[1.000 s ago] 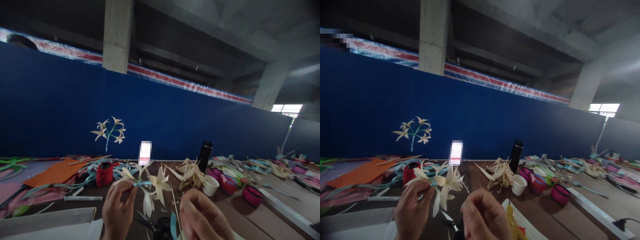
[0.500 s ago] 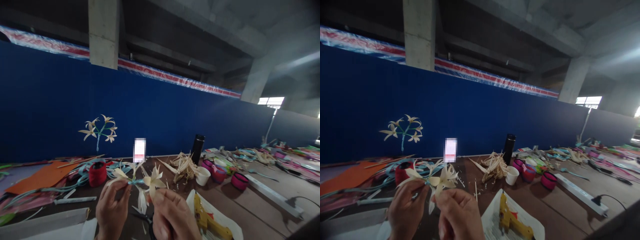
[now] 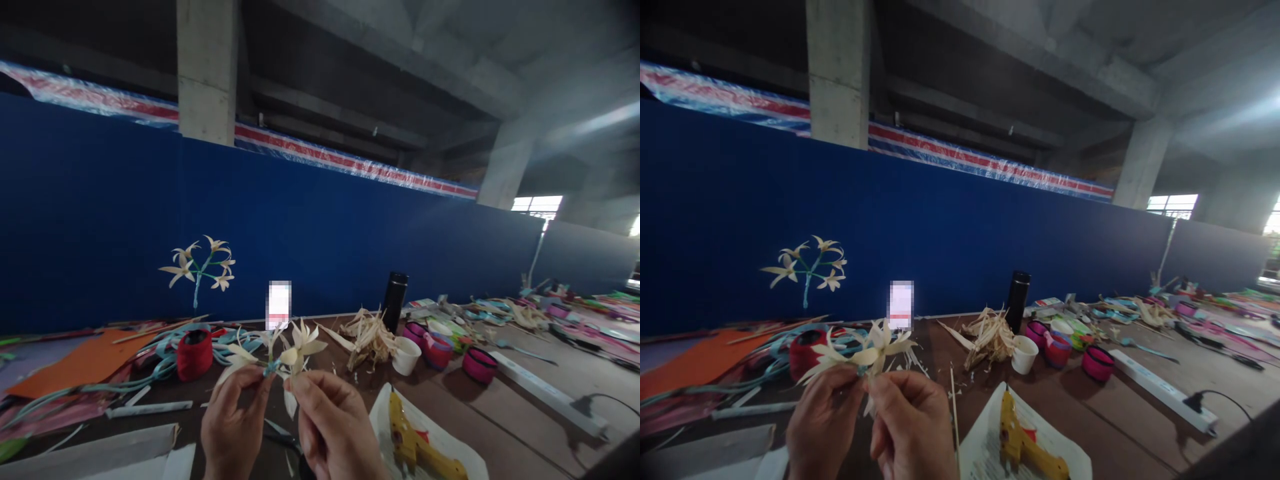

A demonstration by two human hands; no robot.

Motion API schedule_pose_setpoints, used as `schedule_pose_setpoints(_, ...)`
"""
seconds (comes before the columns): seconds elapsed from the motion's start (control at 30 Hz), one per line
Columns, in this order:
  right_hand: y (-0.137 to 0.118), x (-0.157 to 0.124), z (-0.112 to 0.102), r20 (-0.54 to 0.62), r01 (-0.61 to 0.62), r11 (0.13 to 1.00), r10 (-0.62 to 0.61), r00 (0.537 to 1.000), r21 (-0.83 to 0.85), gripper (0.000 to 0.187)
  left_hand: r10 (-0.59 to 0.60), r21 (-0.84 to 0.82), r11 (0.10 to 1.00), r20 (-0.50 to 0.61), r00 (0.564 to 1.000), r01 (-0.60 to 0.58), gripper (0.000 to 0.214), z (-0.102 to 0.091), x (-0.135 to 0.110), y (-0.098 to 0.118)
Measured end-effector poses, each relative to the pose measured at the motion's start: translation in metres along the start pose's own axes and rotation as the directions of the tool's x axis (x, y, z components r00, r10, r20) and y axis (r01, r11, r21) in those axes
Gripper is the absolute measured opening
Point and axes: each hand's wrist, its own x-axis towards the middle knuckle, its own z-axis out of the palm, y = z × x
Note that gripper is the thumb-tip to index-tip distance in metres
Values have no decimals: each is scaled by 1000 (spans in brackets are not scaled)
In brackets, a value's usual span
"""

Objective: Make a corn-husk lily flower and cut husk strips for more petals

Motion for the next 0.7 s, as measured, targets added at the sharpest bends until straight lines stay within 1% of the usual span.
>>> schedule_pose_setpoints(0.13,2,5,0,-2,39,999,-39,999,-4,36,-32,8,999,14,999,31,20,2,-1,0)
schedule_pose_setpoints(0.3,-1,6,1,-19,93,995,-94,995,-30,38,-84,-48,995,36,996,86,18,3,3,1)
schedule_pose_setpoints(0.43,-4,6,0,-28,107,991,-110,994,-83,41,-112,-91,989,52,992,116,18,3,5,3)
schedule_pose_setpoints(0.6,-7,0,-8,-119,154,983,-166,979,-100,47,-186,-150,969,90,978,198,20,7,3,-3)
schedule_pose_setpoints(0.7,-6,-6,-20,-206,204,975,-218,954,-87,47,-278,-202,932,139,951,302,24,8,5,-4)
